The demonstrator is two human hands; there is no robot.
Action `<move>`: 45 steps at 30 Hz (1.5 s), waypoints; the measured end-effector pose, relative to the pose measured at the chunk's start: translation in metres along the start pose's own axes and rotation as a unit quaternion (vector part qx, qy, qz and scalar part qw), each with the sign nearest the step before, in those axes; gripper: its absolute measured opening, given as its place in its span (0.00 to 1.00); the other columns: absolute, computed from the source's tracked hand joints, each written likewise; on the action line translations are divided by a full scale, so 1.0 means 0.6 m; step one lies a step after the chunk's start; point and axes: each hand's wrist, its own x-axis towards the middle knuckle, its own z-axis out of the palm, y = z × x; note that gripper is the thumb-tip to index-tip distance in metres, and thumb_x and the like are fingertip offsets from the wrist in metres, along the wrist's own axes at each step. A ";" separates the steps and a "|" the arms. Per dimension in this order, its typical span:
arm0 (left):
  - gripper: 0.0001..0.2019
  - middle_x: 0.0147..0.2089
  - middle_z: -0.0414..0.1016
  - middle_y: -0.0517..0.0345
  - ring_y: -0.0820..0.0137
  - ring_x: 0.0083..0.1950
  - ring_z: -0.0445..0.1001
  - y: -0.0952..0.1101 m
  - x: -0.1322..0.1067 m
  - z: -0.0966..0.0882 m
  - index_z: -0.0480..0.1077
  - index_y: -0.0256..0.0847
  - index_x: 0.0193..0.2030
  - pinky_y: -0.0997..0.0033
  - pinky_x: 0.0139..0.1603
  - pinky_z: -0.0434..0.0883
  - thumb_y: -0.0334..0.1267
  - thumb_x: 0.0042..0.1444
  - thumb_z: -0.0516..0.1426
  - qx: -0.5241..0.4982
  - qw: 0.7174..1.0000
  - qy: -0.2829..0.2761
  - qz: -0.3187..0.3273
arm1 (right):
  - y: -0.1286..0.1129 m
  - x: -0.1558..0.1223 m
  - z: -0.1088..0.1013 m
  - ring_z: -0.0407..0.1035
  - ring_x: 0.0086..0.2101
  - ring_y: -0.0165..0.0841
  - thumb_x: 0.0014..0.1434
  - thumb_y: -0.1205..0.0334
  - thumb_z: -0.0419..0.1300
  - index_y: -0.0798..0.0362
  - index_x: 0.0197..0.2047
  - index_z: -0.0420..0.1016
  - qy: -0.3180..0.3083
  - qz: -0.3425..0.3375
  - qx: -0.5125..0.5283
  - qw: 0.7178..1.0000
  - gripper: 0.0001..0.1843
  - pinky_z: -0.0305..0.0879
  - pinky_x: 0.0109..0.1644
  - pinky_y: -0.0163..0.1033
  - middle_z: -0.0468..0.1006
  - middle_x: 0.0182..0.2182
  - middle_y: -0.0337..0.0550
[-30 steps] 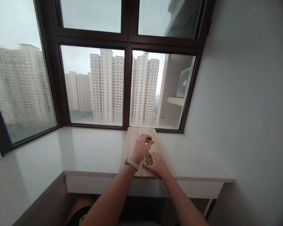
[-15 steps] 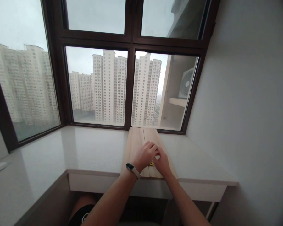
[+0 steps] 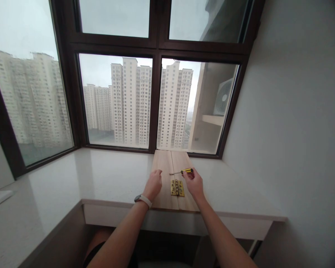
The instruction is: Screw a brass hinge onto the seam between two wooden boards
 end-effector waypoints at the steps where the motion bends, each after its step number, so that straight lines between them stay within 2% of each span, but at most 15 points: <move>1: 0.16 0.54 0.74 0.43 0.61 0.58 0.71 -0.010 -0.008 0.007 0.70 0.35 0.55 0.60 0.61 0.66 0.31 0.66 0.46 0.019 1.000 -0.020 -0.001 | 0.004 0.000 0.003 0.78 0.35 0.39 0.59 0.43 0.61 0.50 0.40 0.72 -0.004 0.004 0.003 1.000 0.18 0.76 0.41 0.42 0.82 0.36 0.48; 6: 0.17 0.54 0.74 0.45 0.59 0.58 0.67 -0.019 -0.034 0.023 0.71 0.36 0.56 0.59 0.62 0.62 0.32 0.66 0.47 0.090 0.994 -0.064 0.013 | 0.017 -0.002 0.018 0.78 0.36 0.40 0.59 0.42 0.60 0.50 0.41 0.73 -0.022 0.003 -0.028 0.999 0.20 0.76 0.43 0.44 0.82 0.35 0.48; 20: 0.17 0.52 0.74 0.43 0.58 0.57 0.67 -0.005 -0.041 0.014 0.71 0.36 0.55 0.57 0.61 0.61 0.33 0.67 0.45 0.117 0.990 -0.071 0.030 | 0.024 -0.003 0.056 0.79 0.35 0.38 0.59 0.43 0.58 0.50 0.45 0.74 -0.050 0.002 -0.035 0.998 0.20 0.76 0.43 0.43 0.83 0.36 0.45; 30: 0.16 0.51 0.73 0.44 0.58 0.55 0.66 -0.009 -0.043 0.017 0.72 0.36 0.53 0.58 0.60 0.62 0.33 0.67 0.46 0.118 0.990 -0.064 0.037 | 0.025 0.004 0.059 0.79 0.34 0.38 0.60 0.45 0.58 0.50 0.45 0.73 -0.050 -0.008 -0.042 0.998 0.18 0.76 0.41 0.42 0.82 0.34 0.45; 45: 0.16 0.51 0.73 0.44 0.58 0.55 0.66 -0.011 -0.044 0.017 0.72 0.37 0.53 0.58 0.60 0.62 0.34 0.68 0.46 0.115 0.991 -0.057 0.042 | 0.004 0.017 0.055 0.78 0.34 0.37 0.61 0.47 0.58 0.50 0.44 0.74 -0.045 -0.032 -0.069 0.996 0.16 0.75 0.41 0.41 0.82 0.34 0.44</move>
